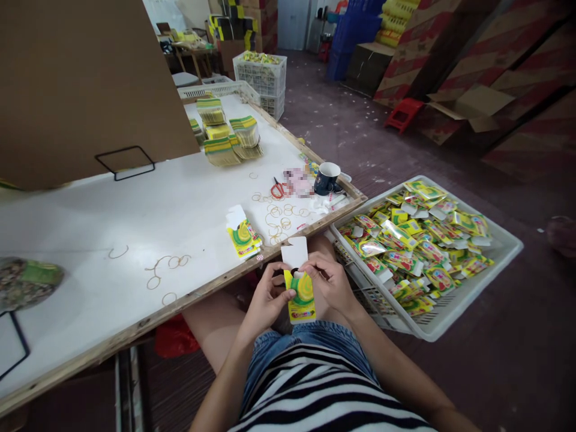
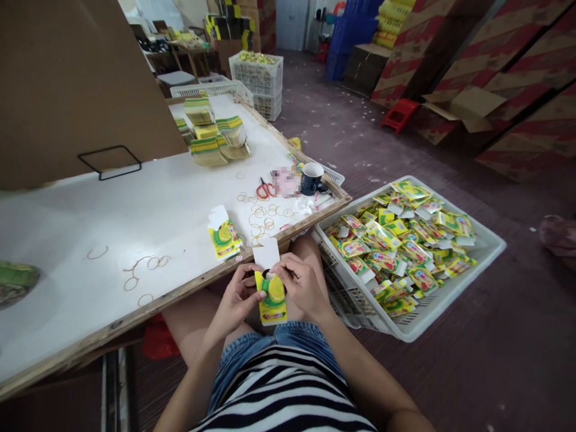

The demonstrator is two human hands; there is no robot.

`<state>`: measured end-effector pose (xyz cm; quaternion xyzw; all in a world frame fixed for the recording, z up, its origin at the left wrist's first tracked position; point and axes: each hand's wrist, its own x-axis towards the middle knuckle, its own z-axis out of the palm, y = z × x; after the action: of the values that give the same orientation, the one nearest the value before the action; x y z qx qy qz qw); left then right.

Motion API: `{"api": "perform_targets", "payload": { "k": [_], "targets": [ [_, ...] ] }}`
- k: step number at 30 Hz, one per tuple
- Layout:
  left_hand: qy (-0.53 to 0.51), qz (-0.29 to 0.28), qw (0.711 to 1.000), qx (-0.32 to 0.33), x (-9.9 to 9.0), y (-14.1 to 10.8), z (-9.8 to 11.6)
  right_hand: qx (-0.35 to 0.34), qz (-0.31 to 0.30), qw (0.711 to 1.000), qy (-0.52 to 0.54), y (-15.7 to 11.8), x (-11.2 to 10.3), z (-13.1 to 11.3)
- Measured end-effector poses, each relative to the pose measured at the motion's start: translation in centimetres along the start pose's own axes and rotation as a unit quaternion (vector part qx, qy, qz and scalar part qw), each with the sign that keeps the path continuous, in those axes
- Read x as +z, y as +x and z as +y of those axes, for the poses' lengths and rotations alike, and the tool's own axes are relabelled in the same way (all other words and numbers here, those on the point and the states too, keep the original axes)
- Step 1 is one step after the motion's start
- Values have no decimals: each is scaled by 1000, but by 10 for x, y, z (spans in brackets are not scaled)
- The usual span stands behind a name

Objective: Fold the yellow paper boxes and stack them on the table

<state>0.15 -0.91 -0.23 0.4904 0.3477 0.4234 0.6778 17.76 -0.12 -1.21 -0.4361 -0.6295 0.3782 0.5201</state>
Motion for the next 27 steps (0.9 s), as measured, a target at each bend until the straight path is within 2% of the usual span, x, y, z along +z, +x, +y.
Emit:
{"api": "perform_targets", "payload": {
  "k": [3, 6, 8, 10, 13, 16, 21, 25, 27],
  "targets": [
    [-9, -4, 1000, -14, 2, 1, 0, 24, 59, 998, 30, 0, 4, 2],
    [23, -13, 1000, -13, 1, 3, 0, 6, 67, 997, 25, 0, 2, 1],
    [63, 10, 998, -4, 0, 4, -1, -23, 52, 998, -2, 1, -3, 0],
    [106, 52, 993, 3, 0, 4, -3, -18, 25, 999, -21, 2, -8, -1],
    [143, 92, 985, 13, 3, 4, -5, 60, -47, 996, -41, 3, -10, 0],
    [136, 76, 988, 8, 7, 4, -7, 107, -79, 988, -78, 3, -6, 2],
    [102, 56, 993, -11, 7, 3, -6, 102, -58, 984, -137, 2, 1, 7],
    [71, 66, 995, -6, 5, 4, -3, 68, -51, 990, -115, 1, 0, 10],
    [60, 57, 997, -4, 8, 5, -4, 36, -25, 993, -110, 1, -2, 10]
  ]
}}
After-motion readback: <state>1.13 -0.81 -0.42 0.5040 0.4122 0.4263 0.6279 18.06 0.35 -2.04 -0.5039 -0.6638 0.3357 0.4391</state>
